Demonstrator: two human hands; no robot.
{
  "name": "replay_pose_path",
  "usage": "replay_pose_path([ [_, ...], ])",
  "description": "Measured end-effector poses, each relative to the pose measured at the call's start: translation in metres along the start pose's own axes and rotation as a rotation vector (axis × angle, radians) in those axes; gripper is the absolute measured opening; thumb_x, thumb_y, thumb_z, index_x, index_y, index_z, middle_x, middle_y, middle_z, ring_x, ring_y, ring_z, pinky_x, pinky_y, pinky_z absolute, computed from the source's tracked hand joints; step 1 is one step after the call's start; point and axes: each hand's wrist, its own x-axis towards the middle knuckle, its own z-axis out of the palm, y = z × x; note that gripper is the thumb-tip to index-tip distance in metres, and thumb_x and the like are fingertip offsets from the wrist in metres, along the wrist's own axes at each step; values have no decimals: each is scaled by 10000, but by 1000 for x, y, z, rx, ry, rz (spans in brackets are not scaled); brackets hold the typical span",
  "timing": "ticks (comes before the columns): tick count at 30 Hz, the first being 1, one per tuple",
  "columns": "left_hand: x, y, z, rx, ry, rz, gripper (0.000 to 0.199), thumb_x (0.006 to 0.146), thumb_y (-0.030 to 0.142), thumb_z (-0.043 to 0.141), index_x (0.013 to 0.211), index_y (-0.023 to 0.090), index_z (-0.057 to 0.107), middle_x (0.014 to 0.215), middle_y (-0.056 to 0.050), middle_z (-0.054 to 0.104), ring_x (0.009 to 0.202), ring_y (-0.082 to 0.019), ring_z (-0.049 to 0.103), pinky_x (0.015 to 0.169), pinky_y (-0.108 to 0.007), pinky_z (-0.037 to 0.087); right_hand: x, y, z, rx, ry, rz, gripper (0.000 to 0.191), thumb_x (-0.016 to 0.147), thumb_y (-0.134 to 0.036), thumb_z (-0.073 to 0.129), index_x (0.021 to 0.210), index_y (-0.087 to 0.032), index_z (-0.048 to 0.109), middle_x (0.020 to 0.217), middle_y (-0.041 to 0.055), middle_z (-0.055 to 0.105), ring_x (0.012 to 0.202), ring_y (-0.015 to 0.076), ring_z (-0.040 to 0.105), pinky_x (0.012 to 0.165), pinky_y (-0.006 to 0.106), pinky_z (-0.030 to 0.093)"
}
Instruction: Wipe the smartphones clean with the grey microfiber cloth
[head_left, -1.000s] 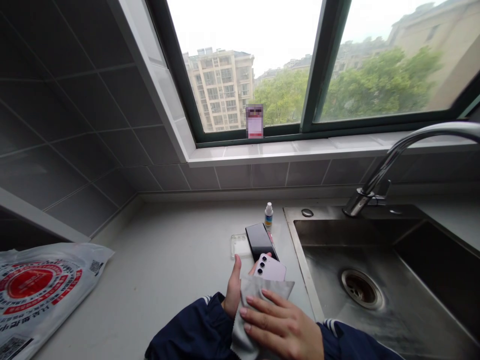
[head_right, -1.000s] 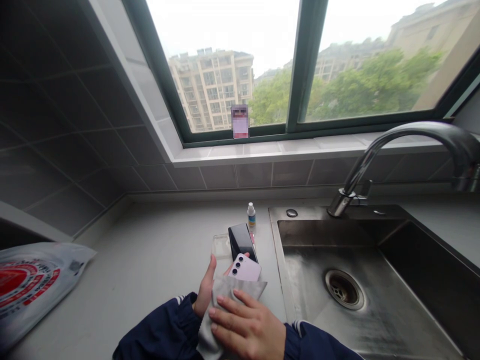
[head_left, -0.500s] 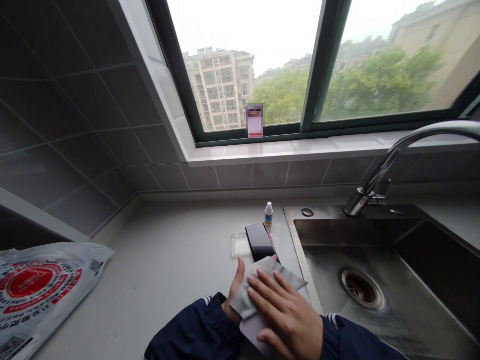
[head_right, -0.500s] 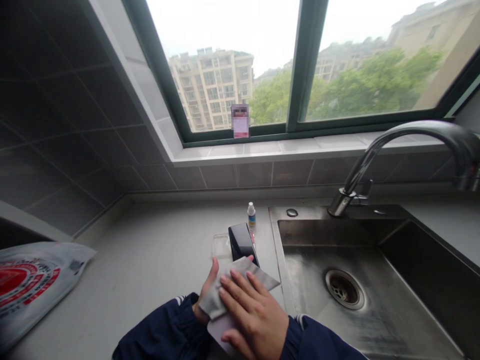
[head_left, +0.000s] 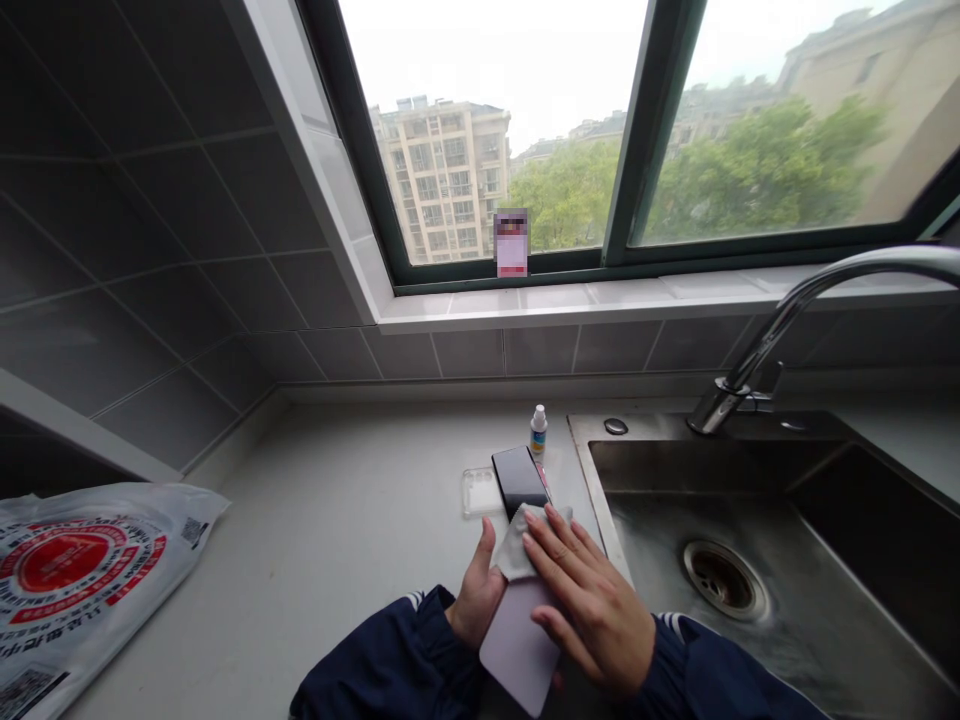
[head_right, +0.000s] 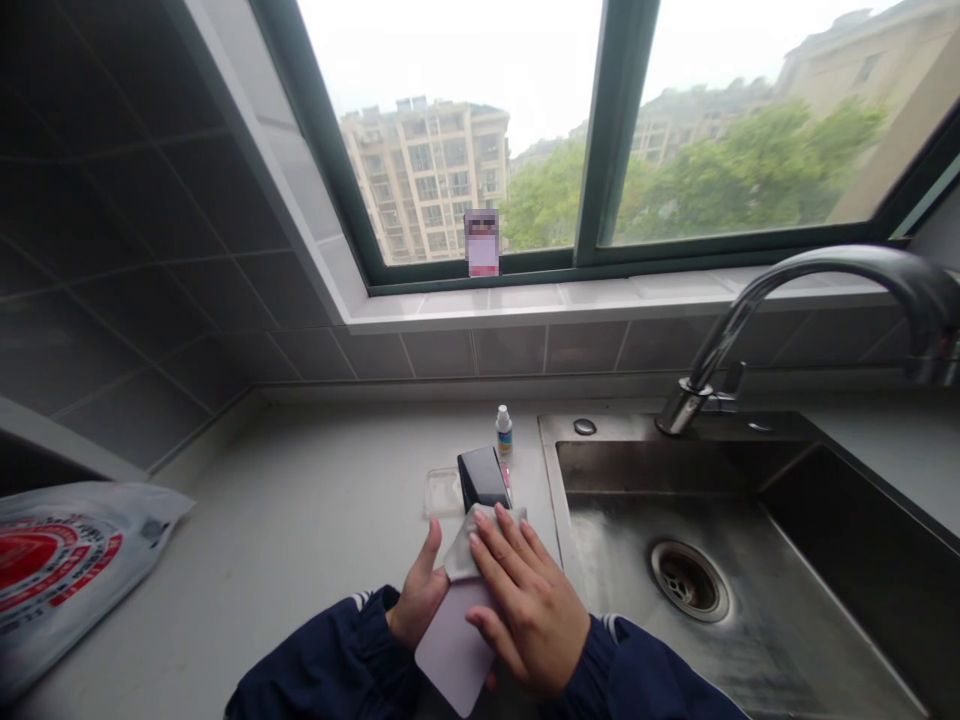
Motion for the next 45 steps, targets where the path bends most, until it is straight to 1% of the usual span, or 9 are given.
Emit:
replay_pose_path([
  [4,1,-1,-4,-112,66,16,860,871,722,288,1413,73,450,1293,-202,601,1302,-310,477,1151,-403,205,-1,-12,2,28,-59,-80,613,967,-446,470,1479,-118,388,1556,120,308,1458,338,219,1171,504,258],
  [8,1,3,-6,-231,167,29,859,851,749,303,1471,159,366,1192,-151,669,1152,-267,598,1115,-384,263,-4,-22,13,44,-71,-225,635,973,-555,417,1441,-126,448,1546,96,335,1454,317,240,1184,479,244],
  [13,1,7,-10,-206,73,-53,969,768,842,259,1524,238,210,1340,-196,574,1158,-348,589,1041,-480,308,-8,-22,28,35,52,-374,656,954,-619,413,1385,-134,514,1522,83,385,1441,294,282,1207,458,159],
  [22,-4,10,-6,-114,46,-51,1003,753,859,133,1531,246,-28,1285,-257,592,1038,-348,646,935,-484,357,-8,-20,31,83,16,-501,357,1027,-265,406,1345,-204,558,1513,-4,396,1437,238,292,1208,431,181],
  [27,-3,11,-5,-123,42,-34,1024,750,864,146,1536,222,9,1303,-269,574,1043,-352,639,982,-518,321,-6,-18,30,124,58,-484,364,991,-377,500,1286,-193,607,1450,5,491,1423,238,326,1214,433,160],
  [32,-3,14,-6,-179,68,-29,1036,768,854,190,1526,148,177,1347,-270,537,970,-292,655,963,-434,359,-4,-16,13,197,87,-415,350,987,-407,483,1134,-156,677,1271,71,656,1358,220,446,1204,412,227],
  [35,-3,14,-5,-178,59,-25,1050,773,850,179,1474,81,323,1362,-266,523,1062,-311,620,1033,-438,318,-2,-14,-1,209,32,-323,323,949,-329,535,1186,-143,651,1269,97,657,1341,231,470,1181,432,289],
  [39,-2,13,-5,-123,21,-36,1024,810,808,118,1447,45,363,1313,-255,557,1190,-344,546,1074,-470,275,0,-5,-11,130,48,-208,387,933,-281,551,1288,-133,592,1374,107,573,1383,269,407,1187,491,253],
  [45,-6,22,-2,-31,-66,-211,938,793,804,28,1520,242,218,1457,-212,422,1050,-371,595,827,-555,409,2,11,-10,-4,58,-60,461,957,-242,474,1401,-120,490,1485,120,442,1436,307,296,1169,550,239],
])
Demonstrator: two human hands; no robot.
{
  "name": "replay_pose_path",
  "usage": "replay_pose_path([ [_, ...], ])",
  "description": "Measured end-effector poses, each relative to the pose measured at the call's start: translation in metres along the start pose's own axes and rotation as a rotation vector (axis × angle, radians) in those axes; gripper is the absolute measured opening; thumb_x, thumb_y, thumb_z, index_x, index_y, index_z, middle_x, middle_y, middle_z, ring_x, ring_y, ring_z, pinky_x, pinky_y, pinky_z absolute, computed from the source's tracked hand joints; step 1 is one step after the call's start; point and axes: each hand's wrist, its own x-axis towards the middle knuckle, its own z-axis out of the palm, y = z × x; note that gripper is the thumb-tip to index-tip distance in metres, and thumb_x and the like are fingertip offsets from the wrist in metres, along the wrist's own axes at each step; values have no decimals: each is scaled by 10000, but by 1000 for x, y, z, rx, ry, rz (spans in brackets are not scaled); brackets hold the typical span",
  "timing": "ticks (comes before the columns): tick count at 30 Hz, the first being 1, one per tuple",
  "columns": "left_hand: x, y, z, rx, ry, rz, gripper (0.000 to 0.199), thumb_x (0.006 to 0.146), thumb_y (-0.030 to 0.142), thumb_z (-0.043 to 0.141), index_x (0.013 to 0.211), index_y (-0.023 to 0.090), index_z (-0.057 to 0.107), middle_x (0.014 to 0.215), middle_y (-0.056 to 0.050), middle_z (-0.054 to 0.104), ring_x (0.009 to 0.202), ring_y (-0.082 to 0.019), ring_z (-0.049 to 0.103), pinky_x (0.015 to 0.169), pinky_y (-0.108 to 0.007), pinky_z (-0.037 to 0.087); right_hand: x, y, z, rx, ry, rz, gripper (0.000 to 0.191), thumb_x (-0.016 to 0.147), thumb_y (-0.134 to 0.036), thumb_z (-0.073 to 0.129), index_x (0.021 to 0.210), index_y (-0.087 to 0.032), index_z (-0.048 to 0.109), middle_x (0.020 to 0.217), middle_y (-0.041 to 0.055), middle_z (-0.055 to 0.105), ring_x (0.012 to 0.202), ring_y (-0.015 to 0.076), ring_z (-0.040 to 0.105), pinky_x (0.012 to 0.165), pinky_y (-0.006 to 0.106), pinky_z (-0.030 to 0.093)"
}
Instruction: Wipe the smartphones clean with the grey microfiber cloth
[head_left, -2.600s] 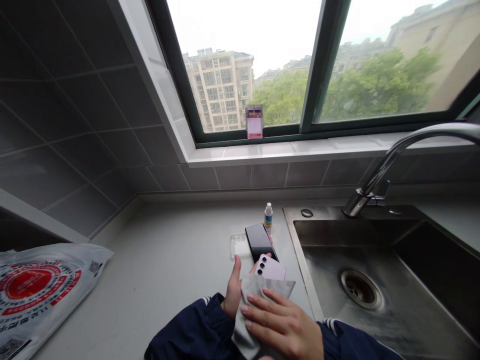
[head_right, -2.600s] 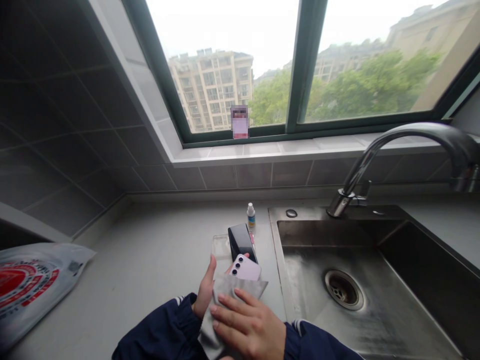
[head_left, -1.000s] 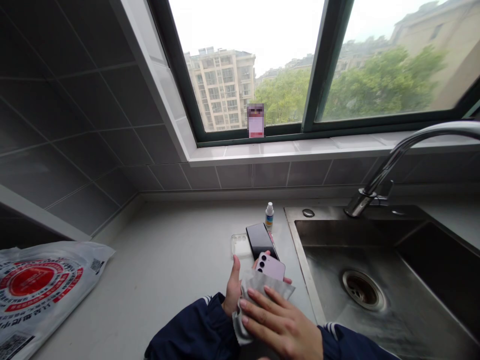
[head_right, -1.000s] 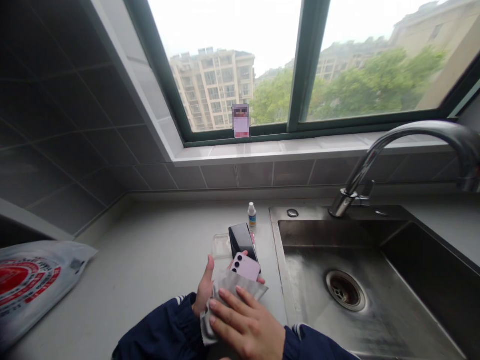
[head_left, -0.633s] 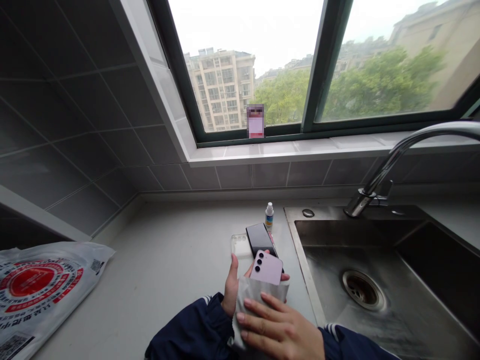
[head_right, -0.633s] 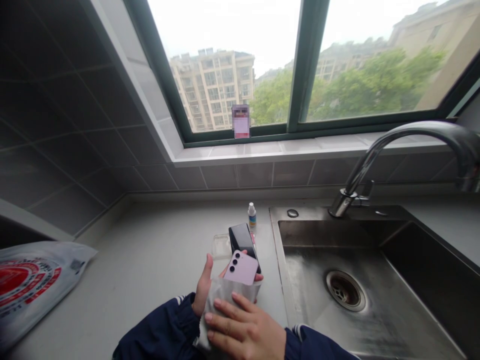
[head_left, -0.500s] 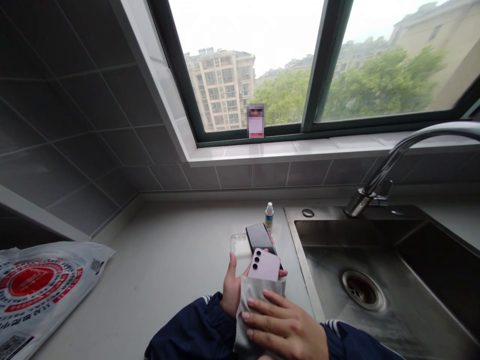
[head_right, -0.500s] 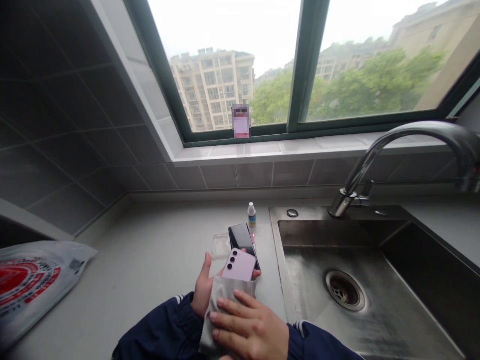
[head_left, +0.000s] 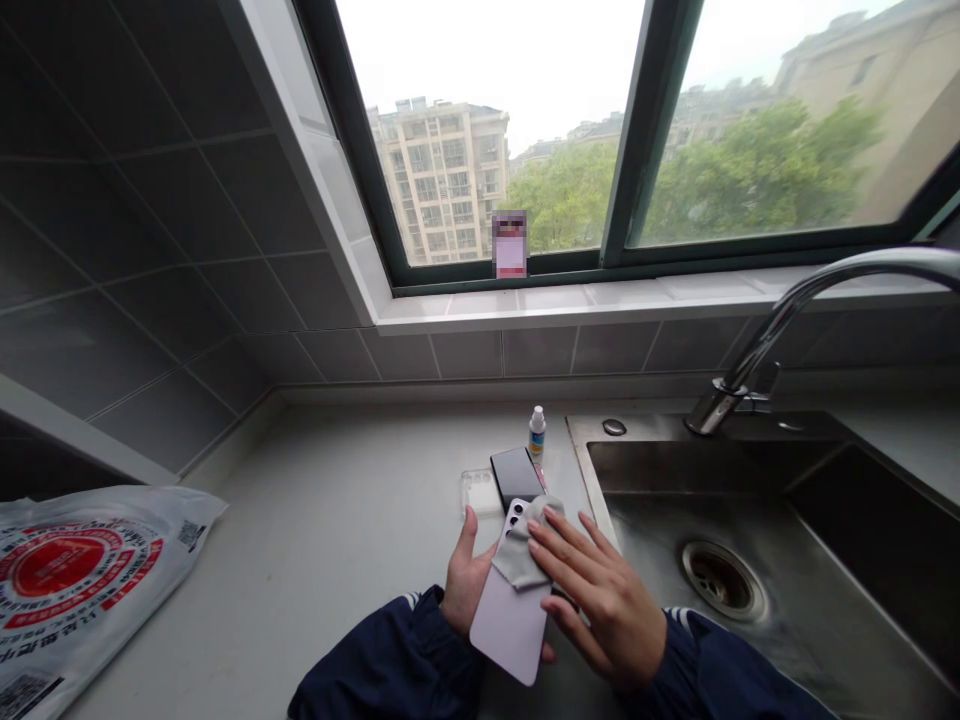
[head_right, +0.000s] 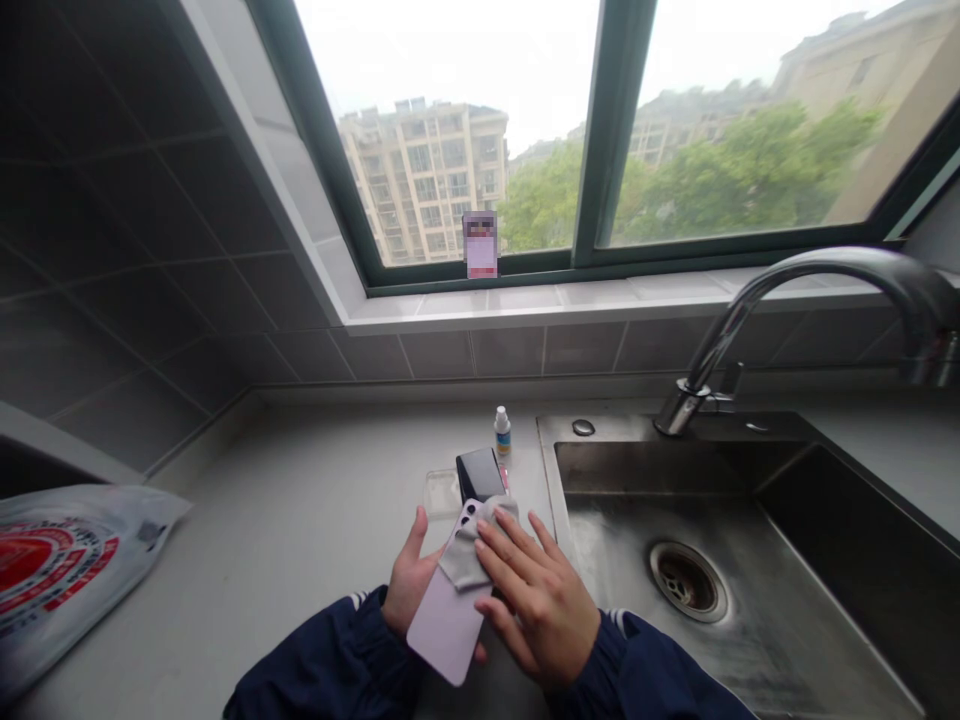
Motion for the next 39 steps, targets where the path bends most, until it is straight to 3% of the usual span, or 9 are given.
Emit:
replay_pose_path([
  [4,0,3,6,51,3,-18,925,789,789,-27,1520,269,202,1400,-200,479,1037,-344,592,799,-537,426,-1,1,2,-28,4,48,475,978,-283,442,1421,-112,464,1509,131,402,1448,338,252,1145,592,247],
  [10,3,-4,4,16,29,-46,1002,743,856,59,1478,223,311,1080,-177,634,867,-340,636,754,-501,436,-3,5,1,-45,21,73,482,972,-276,455,1431,-131,455,1507,121,407,1452,346,236,1124,589,287],
  [15,3,-6,2,11,20,-57,994,731,867,72,1479,253,297,1179,-196,614,853,-363,641,766,-529,410,-4,9,3,-57,53,103,472,962,-239,478,1422,-137,468,1478,125,450,1450,343,242,1102,585,331],
  [18,2,-5,1,-24,11,-59,973,750,854,99,1496,251,260,1099,-178,644,856,-355,645,782,-522,403,-3,3,3,2,41,60,446,957,-236,480,1389,-129,504,1480,122,450,1451,344,235,1124,592,293],
  [21,3,-5,-2,-59,15,10,949,790,819,106,1513,216,225,1184,-201,619,872,-345,648,804,-521,408,-2,-6,1,76,15,-4,421,946,-249,497,1346,-125,542,1450,108,494,1449,337,247,1157,598,221],
  [25,5,-7,-7,-111,77,128,967,814,803,137,1506,136,243,1269,-224,578,989,-349,625,908,-514,389,-1,-14,-2,157,-8,-94,434,941,-406,546,1271,-128,594,1363,114,585,1430,333,301,1181,600,152],
  [29,7,-7,-4,-122,136,190,936,840,772,199,1482,99,302,1241,-210,609,1120,-338,582,1003,-457,348,1,-20,0,193,27,-147,520,899,-535,597,1234,-138,615,1272,131,651,1386,308,396,1185,570,184],
  [34,7,-5,5,-124,154,237,891,862,741,225,1427,73,395,1233,-214,626,1156,-310,574,1080,-424,275,1,-23,2,209,22,-216,324,901,-302,616,1173,-125,631,1279,124,647,1380,280,409,1177,536,245],
  [39,4,0,0,-138,172,235,929,853,746,242,1419,25,394,1390,-253,508,1039,-297,617,990,-414,357,1,-25,4,204,85,-299,198,895,-122,580,1075,-137,661,1183,99,705,1316,245,498,1168,491,298],
])
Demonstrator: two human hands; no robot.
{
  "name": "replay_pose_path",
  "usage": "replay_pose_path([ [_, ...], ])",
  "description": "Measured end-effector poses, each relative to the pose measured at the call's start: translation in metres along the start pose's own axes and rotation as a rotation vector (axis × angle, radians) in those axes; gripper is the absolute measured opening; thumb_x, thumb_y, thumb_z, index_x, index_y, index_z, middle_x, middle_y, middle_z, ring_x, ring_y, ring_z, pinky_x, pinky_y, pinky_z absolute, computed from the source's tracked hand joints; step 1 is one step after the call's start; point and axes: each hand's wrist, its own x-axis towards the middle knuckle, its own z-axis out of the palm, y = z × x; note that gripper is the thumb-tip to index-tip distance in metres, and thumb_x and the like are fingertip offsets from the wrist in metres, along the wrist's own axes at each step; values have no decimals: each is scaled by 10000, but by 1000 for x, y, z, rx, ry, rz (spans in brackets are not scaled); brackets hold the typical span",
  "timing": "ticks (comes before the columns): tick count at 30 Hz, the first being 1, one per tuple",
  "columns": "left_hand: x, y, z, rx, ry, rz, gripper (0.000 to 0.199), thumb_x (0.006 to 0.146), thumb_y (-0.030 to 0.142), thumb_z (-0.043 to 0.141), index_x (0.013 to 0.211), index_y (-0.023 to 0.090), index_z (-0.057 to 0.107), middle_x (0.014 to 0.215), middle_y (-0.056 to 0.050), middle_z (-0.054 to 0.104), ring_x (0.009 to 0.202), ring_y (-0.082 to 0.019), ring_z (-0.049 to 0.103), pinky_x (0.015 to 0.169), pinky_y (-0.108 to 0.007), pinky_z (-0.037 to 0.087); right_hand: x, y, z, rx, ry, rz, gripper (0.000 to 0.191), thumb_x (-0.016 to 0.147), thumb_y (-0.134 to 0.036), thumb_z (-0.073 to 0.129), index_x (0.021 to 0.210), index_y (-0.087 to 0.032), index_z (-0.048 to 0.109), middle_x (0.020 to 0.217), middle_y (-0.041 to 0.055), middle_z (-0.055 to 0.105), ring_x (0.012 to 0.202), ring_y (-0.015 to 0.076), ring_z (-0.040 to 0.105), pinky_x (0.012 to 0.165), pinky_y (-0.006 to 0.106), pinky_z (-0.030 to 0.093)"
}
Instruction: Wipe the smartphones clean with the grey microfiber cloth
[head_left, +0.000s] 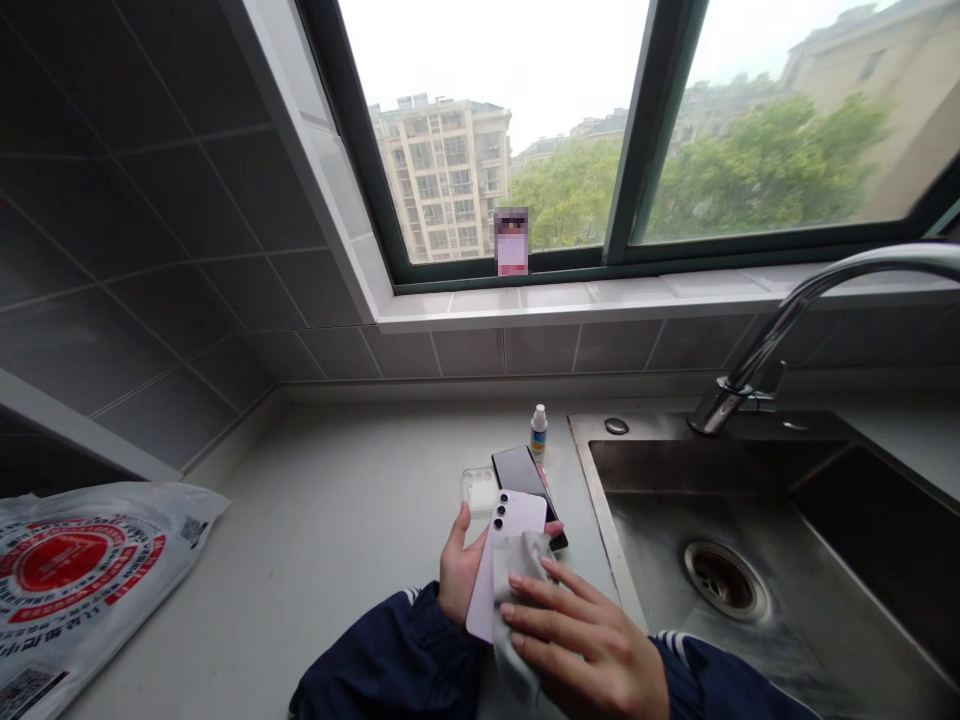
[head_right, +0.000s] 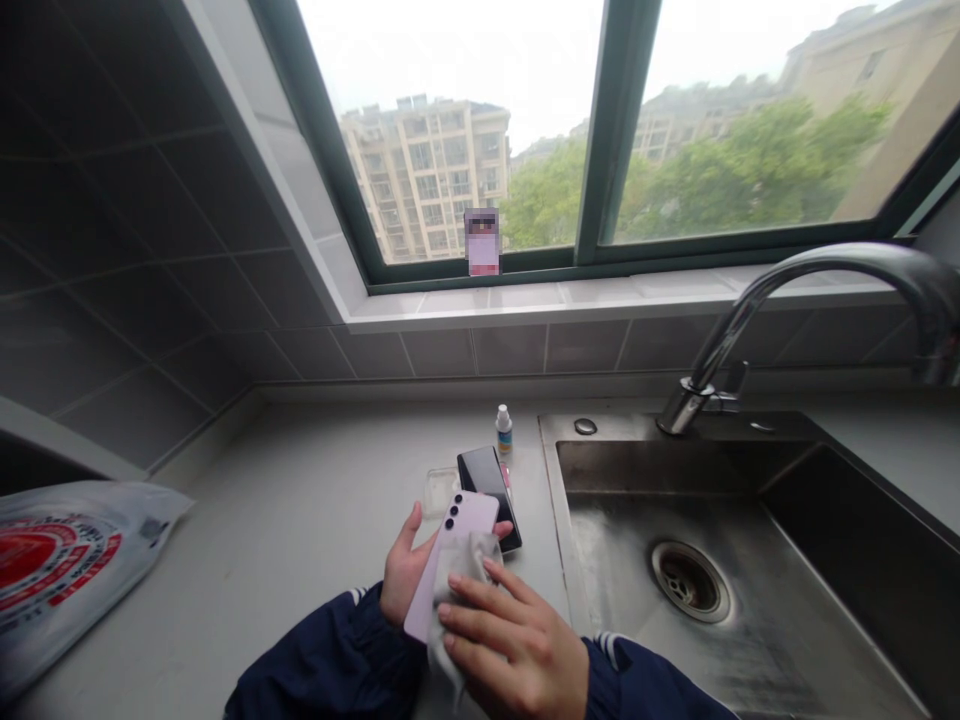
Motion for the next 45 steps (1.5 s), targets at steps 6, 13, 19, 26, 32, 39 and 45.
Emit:
replay_pose_path([
  [6,-1,6,3,19,62,29,834,894,642,267,1427,11,377,1441,-255,455,968,-294,635,885,-425,437,7,-12,-3,114,171,66,153,905,-94,543,1006,-141,648,989,84,761,1107,215,667,1095,401,428],
  [13,-1,18,8,134,146,128,632,917,451,312,1382,54,469,1237,-218,618,891,-311,640,606,-424,546,2,-16,2,192,329,364,235,844,-92,512,1030,-191,616,675,39,612,597,176,589,549,282,481],
  [19,-3,28,17,189,208,255,611,940,476,367,1502,262,257,1256,-180,595,915,-294,641,591,-429,573,1,-10,4,176,274,379,278,816,-69,458,1013,-190,613,646,19,555,560,156,528,512,256,397],
  [26,0,36,4,182,298,390,607,888,579,468,1345,179,468,1093,-143,629,759,-208,624,502,-334,573,-4,-6,10,247,211,445,279,816,-83,466,1022,-200,613,725,23,660,619,146,620,590,237,456],
  [32,2,54,-11,132,427,450,430,907,464,534,1145,108,571,884,-71,642,537,-57,507,360,-124,412,-8,-5,12,252,133,438,282,821,-97,461,1032,-198,618,710,20,642,607,147,605,580,242,436],
  [39,4,56,-24,361,584,543,738,793,138,692,1437,308,374,1183,-62,676,872,-169,710,726,-268,604,-12,-3,15,276,97,443,286,829,-100,470,1051,-203,617,765,34,677,656,161,634,622,253,449],
  [45,9,51,-35,616,697,618,858,758,121,702,1492,284,288,1426,-96,532,1137,-224,636,971,-343,528,-12,-2,14,307,43,457,283,833,-109,485,1065,-209,613,789,40,686,666,166,635,625,260,449],
])
